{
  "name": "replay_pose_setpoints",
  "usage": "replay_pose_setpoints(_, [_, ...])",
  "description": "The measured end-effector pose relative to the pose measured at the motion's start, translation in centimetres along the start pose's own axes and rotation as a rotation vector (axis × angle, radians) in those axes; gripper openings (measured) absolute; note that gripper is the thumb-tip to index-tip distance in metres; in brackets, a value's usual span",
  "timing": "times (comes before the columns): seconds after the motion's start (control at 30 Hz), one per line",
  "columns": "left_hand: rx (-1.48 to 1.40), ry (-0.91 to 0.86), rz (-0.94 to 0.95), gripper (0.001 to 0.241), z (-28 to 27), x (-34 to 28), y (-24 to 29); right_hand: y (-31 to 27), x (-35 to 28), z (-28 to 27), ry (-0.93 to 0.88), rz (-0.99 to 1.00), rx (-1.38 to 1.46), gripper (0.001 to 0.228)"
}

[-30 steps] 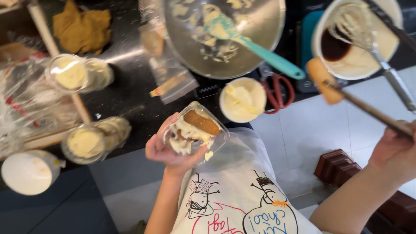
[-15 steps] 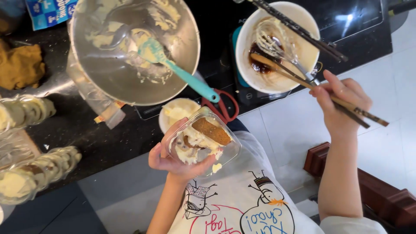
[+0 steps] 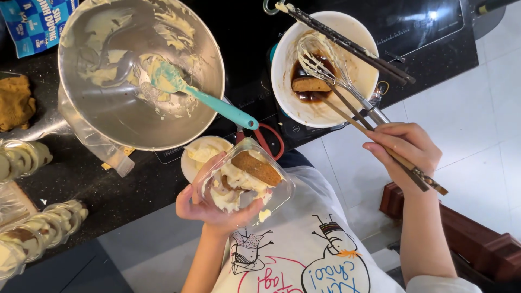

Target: Assembling tiramisu by layering ladyfingers dipped in coffee with cream in a container.

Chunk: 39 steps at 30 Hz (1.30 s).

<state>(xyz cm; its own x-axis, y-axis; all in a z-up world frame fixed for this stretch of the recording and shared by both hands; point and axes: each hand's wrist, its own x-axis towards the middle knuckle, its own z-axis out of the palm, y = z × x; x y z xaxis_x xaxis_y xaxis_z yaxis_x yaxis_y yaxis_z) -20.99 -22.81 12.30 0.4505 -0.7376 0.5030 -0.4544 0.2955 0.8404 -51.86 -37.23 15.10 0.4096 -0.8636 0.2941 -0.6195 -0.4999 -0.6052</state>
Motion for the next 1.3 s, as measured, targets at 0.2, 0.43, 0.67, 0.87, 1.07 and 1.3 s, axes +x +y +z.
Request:
replay_pose_setpoints(0.2, [-0.058, -0.023, -0.005, 0.113, -0.2, -0.4, 0.1, 0.3, 0.5, 0.2, -0.057, -0.042, -0.046, 0.025])
replay_pose_setpoints(0.43, [-0.034, 0.005, 0.009, 0.114, -0.1, -0.3, 0.5, 3.2, 2.3, -1.5, -0.081, 0.196, -0.071, 0.021])
replay_pose_setpoints(0.67, [-0.039, -0.008, 0.019, 0.113, -0.3, 0.0, 1.0, -1.2, 7.8, -2.4, 0.090, 0.378, 0.478, 0.017])
replay_pose_setpoints(0.87, [0.005, -0.012, 0.014, 0.115, -0.7, -0.1, 1.2, -0.4, 4.5, -2.6, -0.065, -0.068, -0.186, 0.015])
replay_pose_setpoints(1.07, [0.003, 0.004, 0.014, 0.115, -0.8, 0.1, 1.2, -0.8, 1.8, -1.4, -0.056, -0.294, -0.058, 0.025])
replay_pose_setpoints(1.3, [-0.008, -0.006, 0.010, 0.114, -0.9, 0.3, 1.2, -1.7, 2.7, -0.5, -0.154, -0.168, -0.102, 0.026])
